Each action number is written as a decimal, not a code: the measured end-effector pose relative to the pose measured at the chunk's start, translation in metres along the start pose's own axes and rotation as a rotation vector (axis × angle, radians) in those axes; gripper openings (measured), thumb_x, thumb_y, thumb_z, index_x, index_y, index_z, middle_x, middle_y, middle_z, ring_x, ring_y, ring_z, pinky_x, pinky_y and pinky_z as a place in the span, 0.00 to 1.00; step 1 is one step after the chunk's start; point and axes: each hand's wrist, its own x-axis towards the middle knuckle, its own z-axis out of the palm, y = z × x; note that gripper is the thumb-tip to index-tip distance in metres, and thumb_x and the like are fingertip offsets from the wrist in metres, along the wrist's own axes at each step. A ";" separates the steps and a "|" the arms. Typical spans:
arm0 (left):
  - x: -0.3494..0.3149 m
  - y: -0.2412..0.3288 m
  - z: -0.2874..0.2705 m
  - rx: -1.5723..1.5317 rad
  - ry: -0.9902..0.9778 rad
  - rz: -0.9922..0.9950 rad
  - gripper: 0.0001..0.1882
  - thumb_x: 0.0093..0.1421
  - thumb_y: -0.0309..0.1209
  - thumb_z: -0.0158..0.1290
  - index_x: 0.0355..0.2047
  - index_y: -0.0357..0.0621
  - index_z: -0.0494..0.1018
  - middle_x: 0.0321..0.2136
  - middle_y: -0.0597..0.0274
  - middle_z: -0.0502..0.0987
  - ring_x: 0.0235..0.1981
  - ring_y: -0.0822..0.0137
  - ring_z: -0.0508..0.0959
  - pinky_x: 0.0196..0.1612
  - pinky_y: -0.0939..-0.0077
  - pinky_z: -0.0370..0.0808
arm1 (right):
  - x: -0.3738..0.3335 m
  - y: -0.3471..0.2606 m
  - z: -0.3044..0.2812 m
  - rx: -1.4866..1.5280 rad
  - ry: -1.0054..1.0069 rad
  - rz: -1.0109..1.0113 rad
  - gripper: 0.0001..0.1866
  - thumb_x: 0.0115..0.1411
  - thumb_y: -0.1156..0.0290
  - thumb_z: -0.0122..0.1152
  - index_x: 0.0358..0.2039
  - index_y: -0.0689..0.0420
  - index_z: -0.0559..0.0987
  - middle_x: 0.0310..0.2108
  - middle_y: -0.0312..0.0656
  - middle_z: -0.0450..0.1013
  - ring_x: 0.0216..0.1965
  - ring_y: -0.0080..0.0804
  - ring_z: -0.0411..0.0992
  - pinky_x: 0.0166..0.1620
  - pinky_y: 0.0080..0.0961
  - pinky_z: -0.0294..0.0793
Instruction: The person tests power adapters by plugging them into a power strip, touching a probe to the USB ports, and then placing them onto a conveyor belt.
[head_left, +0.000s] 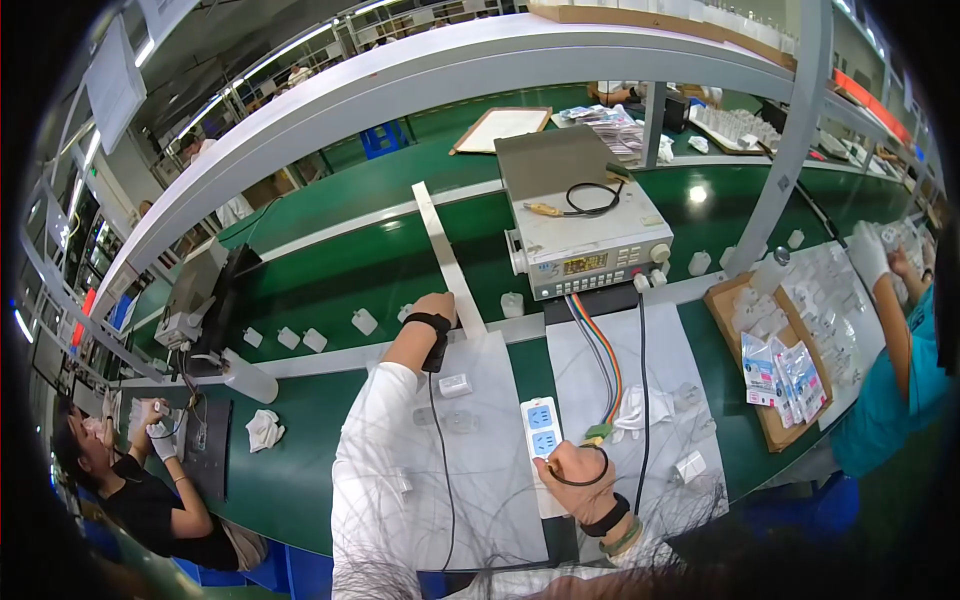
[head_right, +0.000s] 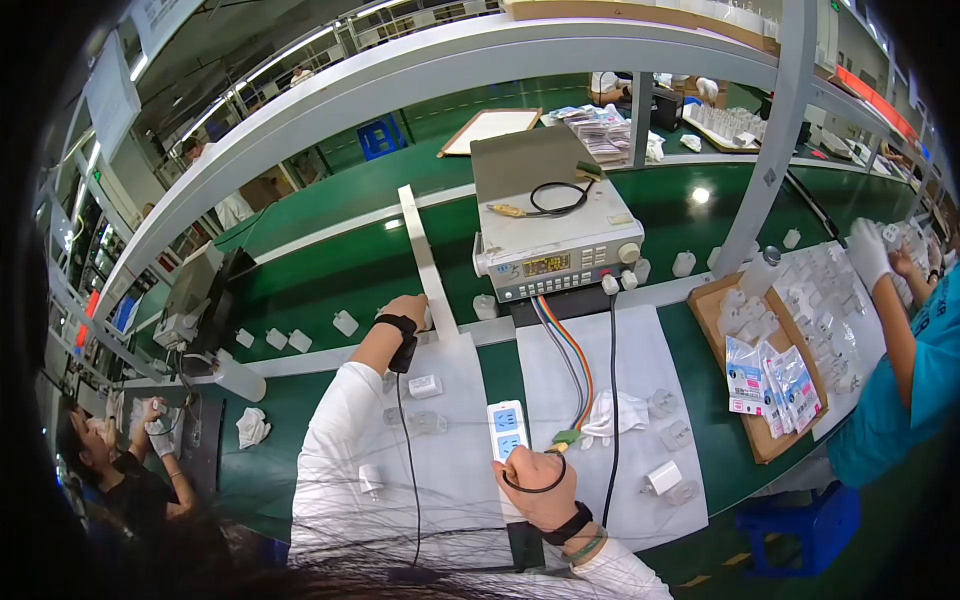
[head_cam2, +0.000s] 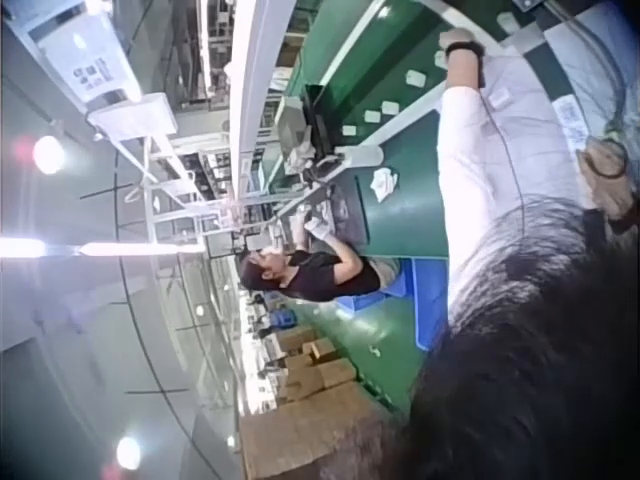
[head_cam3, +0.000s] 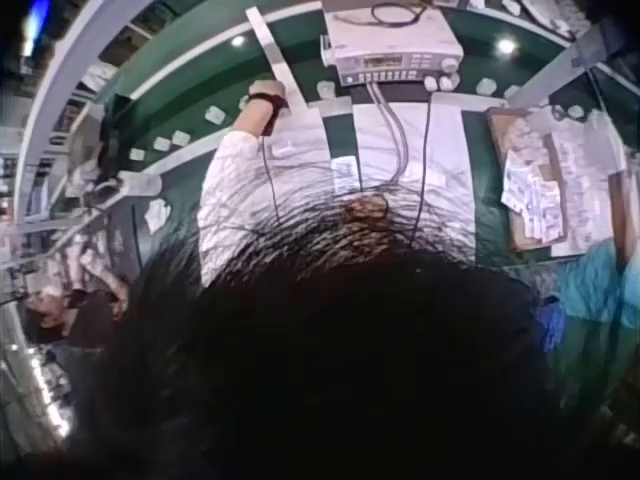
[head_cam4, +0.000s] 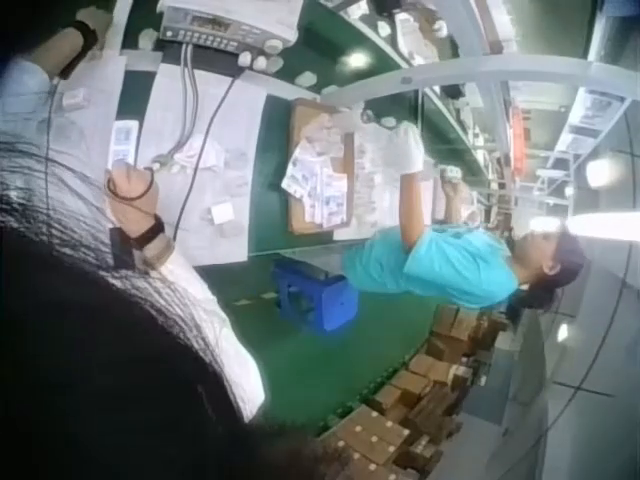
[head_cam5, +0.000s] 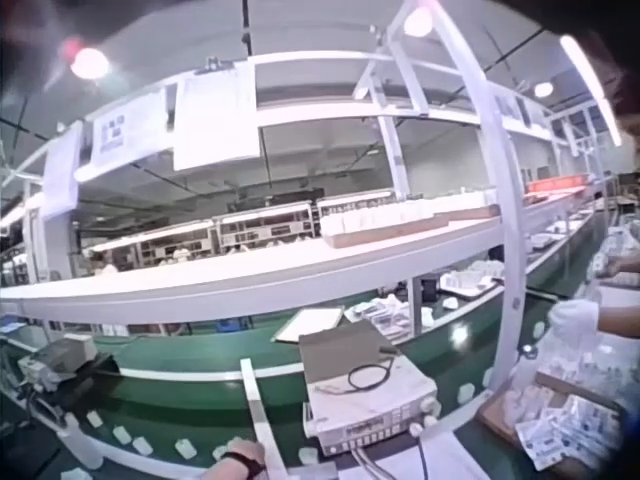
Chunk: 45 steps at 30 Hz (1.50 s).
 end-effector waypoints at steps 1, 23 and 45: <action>-0.004 -0.014 0.002 -0.045 0.093 0.049 0.11 0.57 0.27 0.48 0.39 0.47 0.75 0.34 0.53 0.78 0.39 0.49 0.78 0.39 0.56 0.75 | 0.002 -0.002 0.001 0.042 -0.031 0.038 0.15 0.50 0.66 0.69 0.19 0.53 0.68 0.14 0.38 0.68 0.15 0.39 0.68 0.19 0.32 0.65; -0.022 -0.042 -0.015 -0.143 0.128 0.098 0.27 0.47 0.42 0.61 0.49 0.53 0.72 0.42 0.55 0.78 0.45 0.54 0.77 0.46 0.61 0.74 | -0.004 0.017 -0.001 0.074 -0.021 -0.037 0.08 0.47 0.67 0.71 0.23 0.51 0.79 0.17 0.35 0.71 0.17 0.31 0.70 0.20 0.26 0.66; -0.080 -0.096 -0.019 -0.001 0.085 0.153 0.16 0.55 0.34 0.53 0.45 0.58 0.75 0.44 0.61 0.76 0.47 0.56 0.75 0.47 0.60 0.74 | -0.005 0.010 -0.010 0.156 -0.086 0.036 0.09 0.50 0.66 0.68 0.32 0.51 0.80 0.22 0.35 0.72 0.22 0.33 0.73 0.25 0.27 0.70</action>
